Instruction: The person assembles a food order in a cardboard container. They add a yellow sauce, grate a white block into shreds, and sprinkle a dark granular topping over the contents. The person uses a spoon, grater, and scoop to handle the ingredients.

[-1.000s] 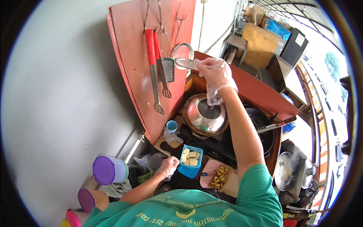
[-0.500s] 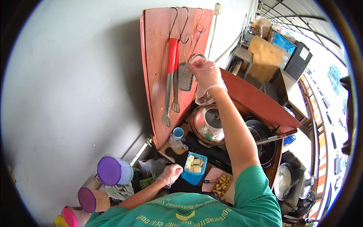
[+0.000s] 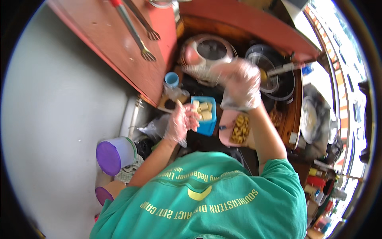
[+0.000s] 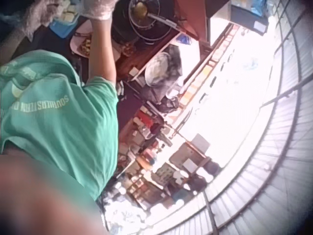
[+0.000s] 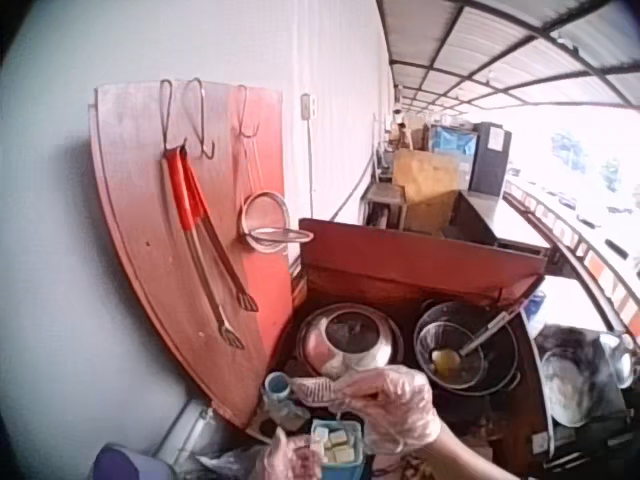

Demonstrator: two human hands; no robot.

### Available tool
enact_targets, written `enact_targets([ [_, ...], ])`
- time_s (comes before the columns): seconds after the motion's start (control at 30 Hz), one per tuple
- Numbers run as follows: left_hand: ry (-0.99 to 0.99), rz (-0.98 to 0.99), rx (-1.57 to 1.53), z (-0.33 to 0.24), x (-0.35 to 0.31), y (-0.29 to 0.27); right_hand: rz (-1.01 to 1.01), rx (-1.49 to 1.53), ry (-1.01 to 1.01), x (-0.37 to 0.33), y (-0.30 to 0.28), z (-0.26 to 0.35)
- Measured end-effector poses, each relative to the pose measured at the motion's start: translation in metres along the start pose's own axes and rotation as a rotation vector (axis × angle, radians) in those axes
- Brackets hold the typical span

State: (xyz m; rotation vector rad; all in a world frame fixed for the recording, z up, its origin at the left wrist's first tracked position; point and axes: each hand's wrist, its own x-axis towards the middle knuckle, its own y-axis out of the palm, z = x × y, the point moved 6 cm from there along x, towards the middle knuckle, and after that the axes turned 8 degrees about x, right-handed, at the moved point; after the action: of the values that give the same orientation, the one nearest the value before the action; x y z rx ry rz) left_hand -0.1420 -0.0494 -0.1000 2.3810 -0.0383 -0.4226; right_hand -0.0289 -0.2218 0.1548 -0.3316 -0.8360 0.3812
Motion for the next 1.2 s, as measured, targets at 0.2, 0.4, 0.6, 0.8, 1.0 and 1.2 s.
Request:
enact_targets([
  [0.2,-0.136,0.088,0.323,0.025,0.034,0.011,0.029,0.332,0.26,-0.191,0.064,-0.04],
  [0.4,-0.002,0.171,0.557,0.062,0.057,0.043,-0.46,1.748,1.327,-0.288,0.08,-0.074],
  [0.6,-0.1,0.308,0.889,0.045,0.102,0.059,-0.383,1.089,1.504,-0.321,0.044,-0.079],
  [0.8,-0.075,0.382,2.044,0.01,0.147,0.026,-0.652,0.983,1.634,-0.372,-0.004,-0.075],
  [1.0,-0.22,0.628,2.314,0.071,0.143,0.034,-0.725,0.932,1.696,-0.404,-0.016,-0.063],
  [1.2,-0.134,0.53,2.257,0.091,0.162,0.013,-0.807,0.933,1.682,-0.439,-0.011,-0.068],
])
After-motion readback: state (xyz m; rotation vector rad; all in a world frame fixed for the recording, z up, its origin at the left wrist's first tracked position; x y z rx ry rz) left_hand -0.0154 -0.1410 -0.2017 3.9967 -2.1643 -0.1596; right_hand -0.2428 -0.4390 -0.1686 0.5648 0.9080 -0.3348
